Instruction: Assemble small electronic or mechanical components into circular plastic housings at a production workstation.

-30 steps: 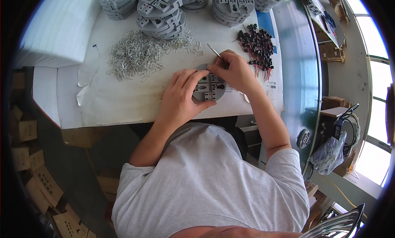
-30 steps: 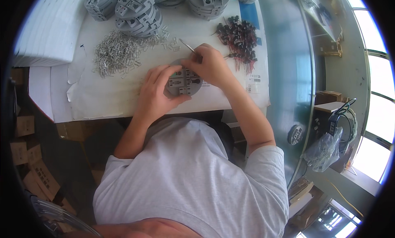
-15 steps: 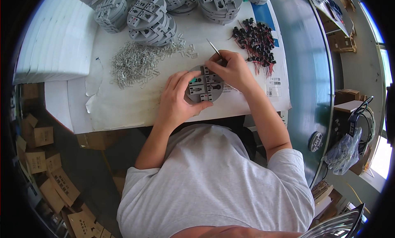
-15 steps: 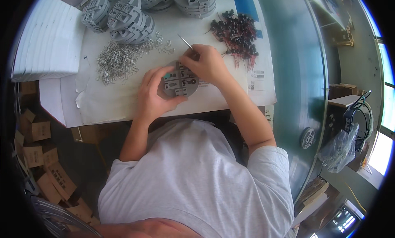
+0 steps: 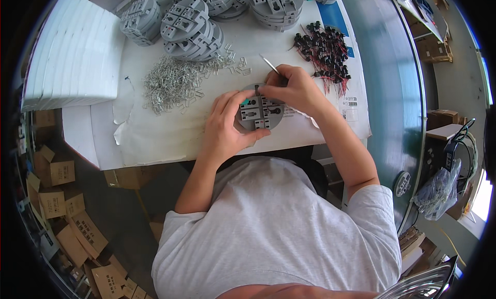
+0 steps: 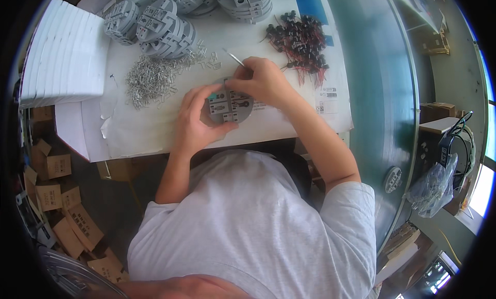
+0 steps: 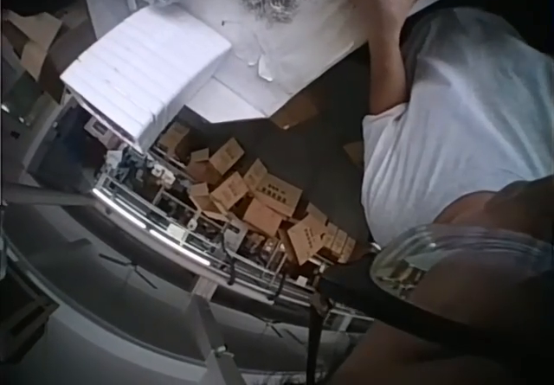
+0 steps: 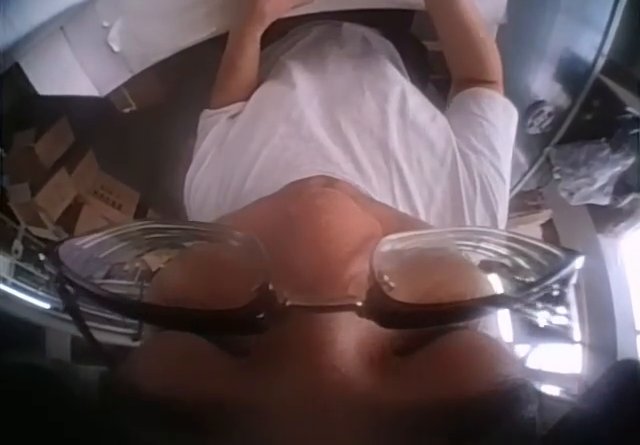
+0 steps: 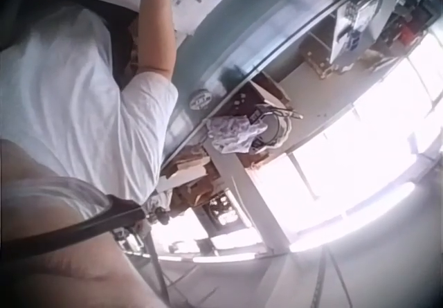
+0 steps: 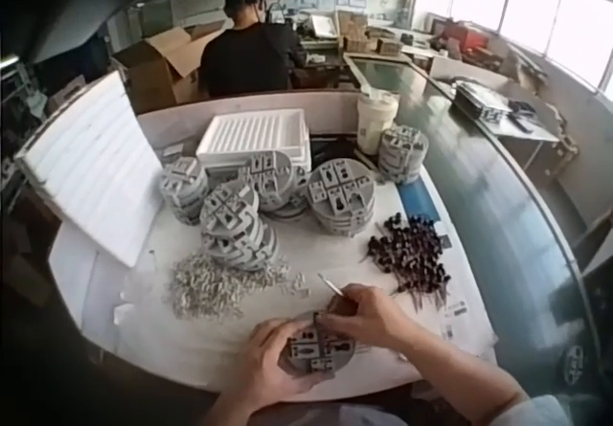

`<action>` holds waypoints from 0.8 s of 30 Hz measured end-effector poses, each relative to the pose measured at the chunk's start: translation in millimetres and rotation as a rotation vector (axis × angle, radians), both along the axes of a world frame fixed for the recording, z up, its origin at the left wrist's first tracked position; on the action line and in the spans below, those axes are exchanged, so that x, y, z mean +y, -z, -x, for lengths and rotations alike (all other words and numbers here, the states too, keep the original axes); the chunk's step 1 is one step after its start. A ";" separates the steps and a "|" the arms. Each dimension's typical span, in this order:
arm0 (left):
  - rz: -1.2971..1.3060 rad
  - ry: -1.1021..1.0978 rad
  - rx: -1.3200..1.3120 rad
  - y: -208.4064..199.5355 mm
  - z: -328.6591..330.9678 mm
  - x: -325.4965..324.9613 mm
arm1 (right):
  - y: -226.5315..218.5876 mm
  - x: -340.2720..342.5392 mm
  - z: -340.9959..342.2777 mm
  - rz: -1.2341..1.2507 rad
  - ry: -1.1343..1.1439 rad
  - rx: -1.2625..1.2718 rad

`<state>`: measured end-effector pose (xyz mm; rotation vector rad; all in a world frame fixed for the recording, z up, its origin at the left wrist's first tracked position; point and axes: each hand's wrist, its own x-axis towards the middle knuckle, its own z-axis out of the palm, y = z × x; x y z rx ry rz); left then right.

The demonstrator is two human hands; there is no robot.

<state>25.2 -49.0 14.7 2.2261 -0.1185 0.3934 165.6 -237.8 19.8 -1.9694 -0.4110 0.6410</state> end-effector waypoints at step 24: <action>-0.514 0.345 0.413 -53.8 -80.6 0.5 | 3.5 -22.2 -4.1 -0.383 0.133 0.280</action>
